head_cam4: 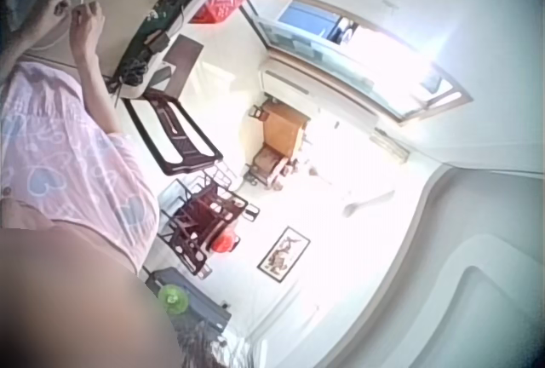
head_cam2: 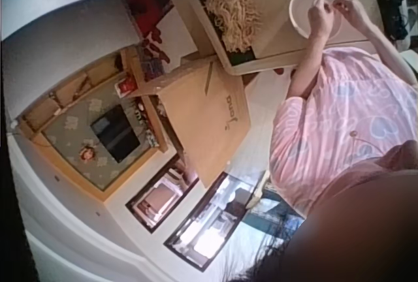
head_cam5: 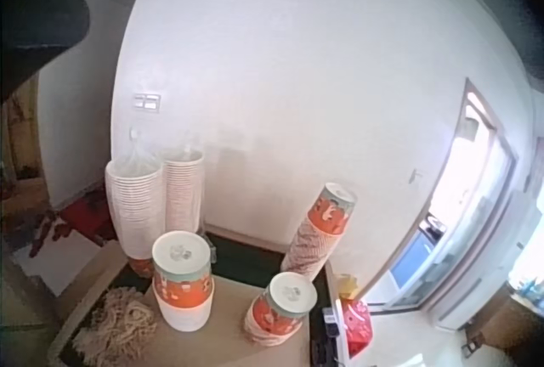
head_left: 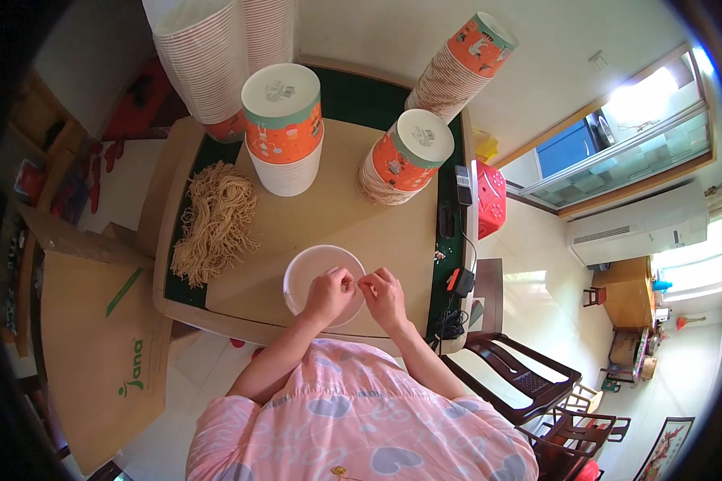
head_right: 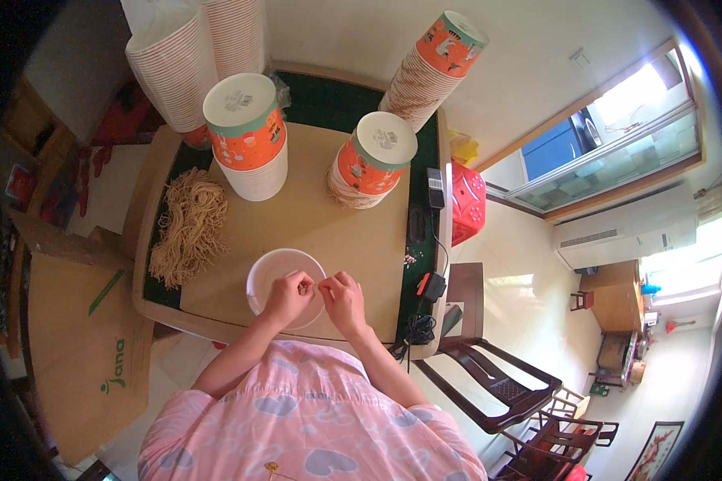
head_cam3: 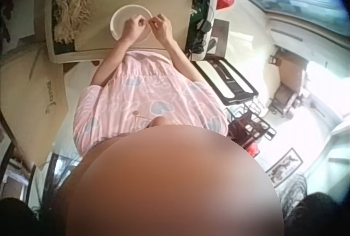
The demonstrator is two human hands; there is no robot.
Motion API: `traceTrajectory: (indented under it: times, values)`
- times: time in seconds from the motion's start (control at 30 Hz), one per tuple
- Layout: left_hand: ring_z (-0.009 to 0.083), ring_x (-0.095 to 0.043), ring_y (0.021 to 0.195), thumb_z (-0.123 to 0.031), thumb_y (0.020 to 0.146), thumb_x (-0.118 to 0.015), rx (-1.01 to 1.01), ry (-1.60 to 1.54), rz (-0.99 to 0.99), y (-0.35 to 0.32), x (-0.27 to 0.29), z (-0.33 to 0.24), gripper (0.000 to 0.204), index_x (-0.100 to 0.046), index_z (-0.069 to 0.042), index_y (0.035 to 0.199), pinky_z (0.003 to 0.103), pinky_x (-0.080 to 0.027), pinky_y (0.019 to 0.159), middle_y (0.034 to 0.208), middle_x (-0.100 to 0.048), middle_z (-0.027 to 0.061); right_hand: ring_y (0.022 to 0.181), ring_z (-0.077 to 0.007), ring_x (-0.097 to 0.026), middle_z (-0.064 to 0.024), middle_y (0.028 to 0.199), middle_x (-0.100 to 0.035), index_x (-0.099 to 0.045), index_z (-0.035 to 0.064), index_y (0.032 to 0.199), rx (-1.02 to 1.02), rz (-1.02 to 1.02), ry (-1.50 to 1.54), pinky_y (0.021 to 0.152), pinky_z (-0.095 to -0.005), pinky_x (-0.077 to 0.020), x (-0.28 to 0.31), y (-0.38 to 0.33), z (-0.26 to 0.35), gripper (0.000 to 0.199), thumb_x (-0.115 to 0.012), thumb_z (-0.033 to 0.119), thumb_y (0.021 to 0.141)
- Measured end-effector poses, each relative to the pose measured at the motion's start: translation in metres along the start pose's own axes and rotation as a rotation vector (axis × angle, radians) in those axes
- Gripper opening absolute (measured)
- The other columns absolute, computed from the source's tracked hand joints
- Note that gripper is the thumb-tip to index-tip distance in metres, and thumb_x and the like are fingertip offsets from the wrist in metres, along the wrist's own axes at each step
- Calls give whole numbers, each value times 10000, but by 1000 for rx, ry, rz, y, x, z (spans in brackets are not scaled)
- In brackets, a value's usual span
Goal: Tying rubber bands around paper cups for packaging.
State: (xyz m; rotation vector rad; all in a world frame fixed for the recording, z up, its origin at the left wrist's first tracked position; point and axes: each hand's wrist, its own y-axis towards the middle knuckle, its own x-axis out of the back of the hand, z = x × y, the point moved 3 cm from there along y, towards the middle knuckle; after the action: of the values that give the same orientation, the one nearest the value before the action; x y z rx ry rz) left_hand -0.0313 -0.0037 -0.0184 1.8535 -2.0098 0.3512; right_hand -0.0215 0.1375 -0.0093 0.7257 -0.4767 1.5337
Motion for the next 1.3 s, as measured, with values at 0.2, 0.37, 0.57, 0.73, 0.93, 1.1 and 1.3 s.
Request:
traceTrajectory:
  times: [0.2, 0.37, 0.57, 0.73, 0.93, 1.1, 1.3]
  values:
    - [293, -610, 659, -32, 709, -630, -2, 0, 24, 2, 2, 0, 59, -583, -16, 741, 363, -493, 590, 704, -614, 124, 650, -242, -566, -92, 771, -575, -637, 53, 790, 65, -9, -54, 582, -342, -466, 4, 2, 2, 47, -648, 78, 752]
    - [197, -655, 702, -63, 775, -636, 115, -174, 110, 4, 3, 6, 120, -653, -15, 883, 286, -513, 636, 781, -666, 121, 617, -222, -558, -89, 770, -574, -634, 52, 803, 29, 17, 5, 559, -320, -463, 1, 5, 3, 62, -656, 88, 758]
    - [166, -657, 697, -89, 792, -636, 168, -221, 137, 2, 5, 10, 121, -659, -15, 885, 270, -514, 636, 791, -674, 109, 682, -285, -577, -116, 773, -574, -636, 58, 791, -48, 35, 70, 599, -377, -465, 1, 6, 6, 55, -640, 106, 765]
    - [196, -645, 650, -86, 794, -629, 107, -208, 77, 6, 5, 5, 80, -646, -14, 826, 289, -497, 587, 739, -656, 115, 695, -296, -572, -115, 764, -570, -638, 64, 785, -1, 42, 48, 611, -386, -461, 1, 6, 7, 45, -640, 98, 757]
    - [254, -607, 595, -71, 801, -611, -34, -71, -111, 3, 0, 9, 86, -600, -5, 748, 334, -471, 543, 690, -617, 129, 637, -232, -567, -101, 749, -564, -619, 39, 768, 120, 26, -9, 569, -321, -462, -4, 5, 3, 56, -653, 82, 759]
    - [244, -610, 596, -84, 807, -614, 92, -110, -79, 2, 5, 6, 100, -603, 4, 761, 328, -474, 550, 701, -624, 132, 645, -221, -569, -94, 751, -588, -610, 30, 785, -52, -33, 123, 586, -318, -466, 2, 8, 16, 86, -672, 61, 735]
    - [215, -629, 613, -139, 824, -620, 154, -252, -25, -2, 9, -9, 147, -624, 6, 805, 313, -482, 572, 694, -637, 127, 651, -205, -575, -86, 729, -595, -611, 31, 797, 12, -86, 109, 595, -304, -470, 4, 4, 11, 81, -663, 27, 734]
